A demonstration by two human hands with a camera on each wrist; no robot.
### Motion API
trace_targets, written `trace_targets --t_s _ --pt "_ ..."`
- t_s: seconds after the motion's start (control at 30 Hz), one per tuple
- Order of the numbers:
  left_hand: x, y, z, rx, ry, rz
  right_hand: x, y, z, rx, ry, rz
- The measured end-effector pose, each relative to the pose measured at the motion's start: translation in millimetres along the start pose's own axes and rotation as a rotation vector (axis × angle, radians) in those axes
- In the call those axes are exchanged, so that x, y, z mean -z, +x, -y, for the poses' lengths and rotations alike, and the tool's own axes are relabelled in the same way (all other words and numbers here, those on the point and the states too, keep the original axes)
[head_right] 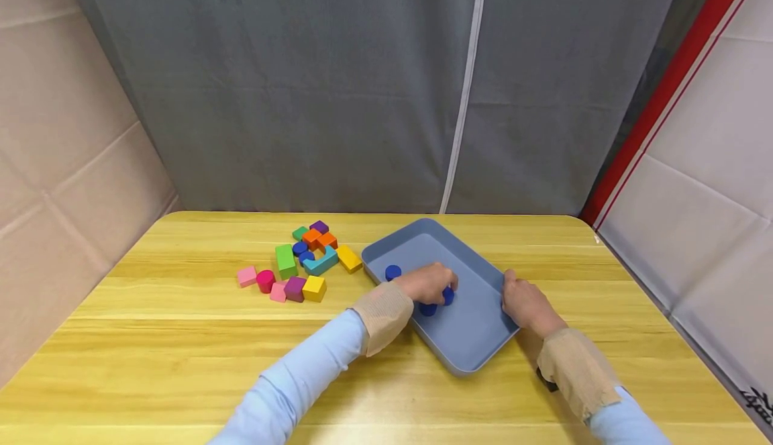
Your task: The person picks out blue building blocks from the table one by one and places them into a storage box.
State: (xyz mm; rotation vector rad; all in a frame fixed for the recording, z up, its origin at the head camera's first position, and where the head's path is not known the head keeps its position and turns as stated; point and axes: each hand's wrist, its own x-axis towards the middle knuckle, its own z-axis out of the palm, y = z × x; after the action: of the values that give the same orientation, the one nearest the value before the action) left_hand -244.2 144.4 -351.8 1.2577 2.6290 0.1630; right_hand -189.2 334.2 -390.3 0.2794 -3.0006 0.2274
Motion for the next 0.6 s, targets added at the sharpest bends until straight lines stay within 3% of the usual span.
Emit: trace_targets --t_s 0.37,0.5,0.6 --pt "-8.6 12.1 4.0 0.039 -0.018 0.025 0.9 0.3 1.1 0.003 -0.013 0.007" --pt "-5.1 8.4 2.4 0.042 -0.033 0.038 0.5 0.2 0.9 -0.002 -0.012 0.005" --pt "3.0 -2.2 -1.4 0.041 -0.032 0.048 0.8 -0.1 1.1 -0.014 -0.003 0.015"
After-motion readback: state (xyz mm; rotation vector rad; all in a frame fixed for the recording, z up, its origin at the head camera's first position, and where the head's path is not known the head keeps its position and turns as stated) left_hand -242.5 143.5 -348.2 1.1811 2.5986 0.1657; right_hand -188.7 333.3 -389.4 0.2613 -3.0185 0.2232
